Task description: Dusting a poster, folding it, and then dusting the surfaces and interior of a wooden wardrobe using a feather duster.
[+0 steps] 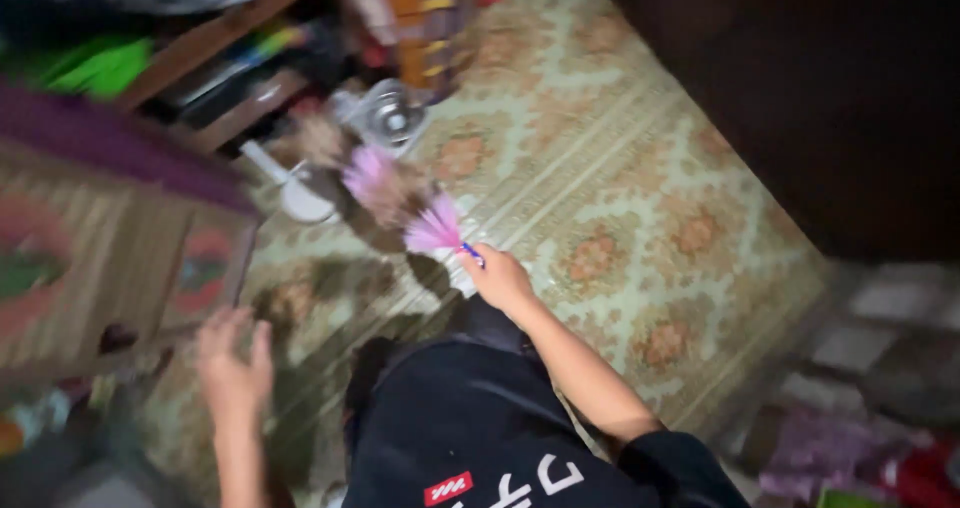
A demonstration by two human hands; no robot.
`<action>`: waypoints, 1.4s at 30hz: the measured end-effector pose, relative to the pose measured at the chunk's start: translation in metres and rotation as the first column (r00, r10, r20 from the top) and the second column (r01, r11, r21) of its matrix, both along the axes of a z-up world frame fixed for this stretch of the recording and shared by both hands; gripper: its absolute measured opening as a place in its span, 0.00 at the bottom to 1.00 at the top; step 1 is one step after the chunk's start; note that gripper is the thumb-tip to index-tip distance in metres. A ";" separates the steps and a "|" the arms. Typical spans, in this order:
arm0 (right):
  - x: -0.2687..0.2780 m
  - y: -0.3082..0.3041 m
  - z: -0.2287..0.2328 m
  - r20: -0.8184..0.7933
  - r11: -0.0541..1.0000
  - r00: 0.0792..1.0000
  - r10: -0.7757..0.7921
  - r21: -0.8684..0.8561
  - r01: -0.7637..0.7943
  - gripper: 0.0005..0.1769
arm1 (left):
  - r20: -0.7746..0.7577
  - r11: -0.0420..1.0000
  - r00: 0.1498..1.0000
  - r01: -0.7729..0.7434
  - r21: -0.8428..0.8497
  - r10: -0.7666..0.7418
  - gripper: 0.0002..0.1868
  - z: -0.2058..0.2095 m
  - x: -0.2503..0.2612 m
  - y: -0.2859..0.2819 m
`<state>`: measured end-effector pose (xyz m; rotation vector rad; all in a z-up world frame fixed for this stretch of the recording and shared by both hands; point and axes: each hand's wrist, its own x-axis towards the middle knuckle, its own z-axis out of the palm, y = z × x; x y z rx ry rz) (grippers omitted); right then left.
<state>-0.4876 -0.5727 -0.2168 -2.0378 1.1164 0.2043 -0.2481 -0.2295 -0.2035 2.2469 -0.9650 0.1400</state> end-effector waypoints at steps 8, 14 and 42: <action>-0.119 -0.075 0.013 0.075 0.982 0.980 -0.186 0.031 0.184 0.23 | -0.396 0.769 0.762 0.613 0.181 -0.513 0.20 -0.030 -0.058 -0.187; -0.195 -0.099 0.028 0.025 0.891 0.891 -0.454 0.016 0.454 0.26 | -0.432 0.518 0.645 0.764 0.385 -0.630 0.21 -0.039 -0.076 -0.295; -0.229 -0.338 0.048 0.011 0.529 0.570 -0.822 -0.356 0.770 0.24 | -0.525 0.007 0.127 0.975 0.224 -0.842 0.19 0.021 -0.096 -0.770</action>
